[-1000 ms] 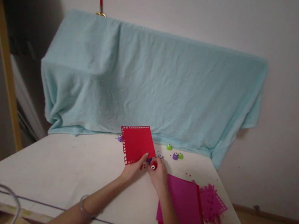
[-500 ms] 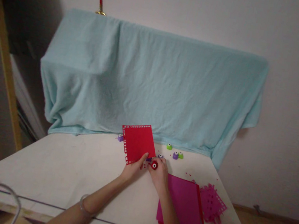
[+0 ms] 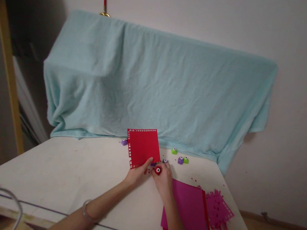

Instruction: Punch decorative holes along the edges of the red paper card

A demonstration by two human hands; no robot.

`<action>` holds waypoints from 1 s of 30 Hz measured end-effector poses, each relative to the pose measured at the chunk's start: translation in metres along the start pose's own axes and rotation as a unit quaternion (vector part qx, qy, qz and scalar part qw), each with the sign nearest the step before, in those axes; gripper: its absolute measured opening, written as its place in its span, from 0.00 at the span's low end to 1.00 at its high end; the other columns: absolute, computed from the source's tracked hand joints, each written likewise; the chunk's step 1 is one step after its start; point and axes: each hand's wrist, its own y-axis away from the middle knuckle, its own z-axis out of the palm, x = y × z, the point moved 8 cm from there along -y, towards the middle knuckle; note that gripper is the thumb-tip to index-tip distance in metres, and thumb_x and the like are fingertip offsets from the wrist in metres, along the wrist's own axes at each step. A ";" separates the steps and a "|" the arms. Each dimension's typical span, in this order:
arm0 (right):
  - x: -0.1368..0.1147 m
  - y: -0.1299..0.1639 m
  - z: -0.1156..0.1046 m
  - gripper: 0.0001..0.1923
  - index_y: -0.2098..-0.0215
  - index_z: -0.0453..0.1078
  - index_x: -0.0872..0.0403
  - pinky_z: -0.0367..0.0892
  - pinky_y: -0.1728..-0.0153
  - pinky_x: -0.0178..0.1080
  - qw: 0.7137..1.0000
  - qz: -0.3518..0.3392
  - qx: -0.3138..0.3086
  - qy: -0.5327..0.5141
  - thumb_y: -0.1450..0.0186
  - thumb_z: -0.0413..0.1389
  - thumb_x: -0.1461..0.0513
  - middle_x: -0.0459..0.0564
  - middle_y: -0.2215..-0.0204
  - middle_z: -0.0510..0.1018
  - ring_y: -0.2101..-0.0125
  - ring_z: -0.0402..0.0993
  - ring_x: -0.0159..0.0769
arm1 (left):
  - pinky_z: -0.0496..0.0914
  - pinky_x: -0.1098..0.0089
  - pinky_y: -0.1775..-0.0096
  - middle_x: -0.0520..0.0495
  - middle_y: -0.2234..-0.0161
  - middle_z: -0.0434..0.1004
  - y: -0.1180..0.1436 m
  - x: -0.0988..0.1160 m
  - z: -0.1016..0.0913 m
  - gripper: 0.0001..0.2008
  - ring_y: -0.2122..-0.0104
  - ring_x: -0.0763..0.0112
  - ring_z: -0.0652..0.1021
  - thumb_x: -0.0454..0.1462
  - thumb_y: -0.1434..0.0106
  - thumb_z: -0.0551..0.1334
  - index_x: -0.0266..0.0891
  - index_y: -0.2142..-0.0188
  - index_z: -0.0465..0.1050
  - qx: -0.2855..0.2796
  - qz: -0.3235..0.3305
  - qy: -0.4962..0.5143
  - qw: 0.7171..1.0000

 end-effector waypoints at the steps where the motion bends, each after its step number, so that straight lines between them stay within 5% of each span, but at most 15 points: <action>1: 0.000 0.000 0.000 0.06 0.66 0.72 0.53 0.67 0.61 0.40 1.000 0.001 -0.001 0.001 0.43 0.59 0.63 0.50 0.64 0.73 0.64 0.72 0.40 | 0.70 0.66 0.50 0.38 0.55 0.79 0.000 0.000 0.000 0.17 0.53 0.60 0.78 0.41 0.43 0.67 0.34 0.56 0.77 0.003 0.003 0.004 1.000; 10: 0.004 0.000 0.003 0.07 0.66 0.72 0.53 0.66 0.63 0.39 1.000 0.010 -0.012 0.007 0.44 0.59 0.62 0.49 0.67 0.74 0.66 0.72 0.39 | 0.68 0.67 0.46 0.39 0.48 0.75 -0.010 -0.014 0.004 0.21 0.49 0.61 0.75 0.41 0.41 0.66 0.35 0.50 0.73 -0.022 0.032 0.024 0.999; 18: 0.006 0.000 0.006 0.08 0.65 0.74 0.53 0.66 0.62 0.39 1.000 0.003 -0.016 0.018 0.43 0.60 0.61 0.50 0.66 0.74 0.64 0.72 0.40 | 0.72 0.67 0.54 0.38 0.58 0.80 -0.011 -0.021 0.005 0.18 0.59 0.62 0.79 0.44 0.41 0.65 0.34 0.56 0.76 -0.026 0.001 -0.006 1.000; 23: 0.009 0.000 0.008 0.10 0.64 0.73 0.53 0.66 0.65 0.38 1.000 0.012 -0.022 0.007 0.44 0.61 0.59 0.49 0.66 0.74 0.67 0.72 0.39 | 0.70 0.67 0.51 0.39 0.54 0.79 -0.012 -0.019 0.004 0.18 0.54 0.62 0.78 0.44 0.41 0.65 0.36 0.55 0.76 -0.018 0.024 0.004 1.000; 30: 0.004 0.000 0.007 0.09 0.64 0.72 0.52 0.66 0.64 0.38 1.000 0.005 -0.031 0.003 0.43 0.61 0.60 0.49 0.65 0.75 0.66 0.72 0.38 | 0.72 0.62 0.53 0.39 0.64 0.81 -0.008 -0.014 0.003 0.14 0.58 0.58 0.80 0.43 0.41 0.66 0.36 0.60 0.78 -0.023 -0.006 -0.036 0.999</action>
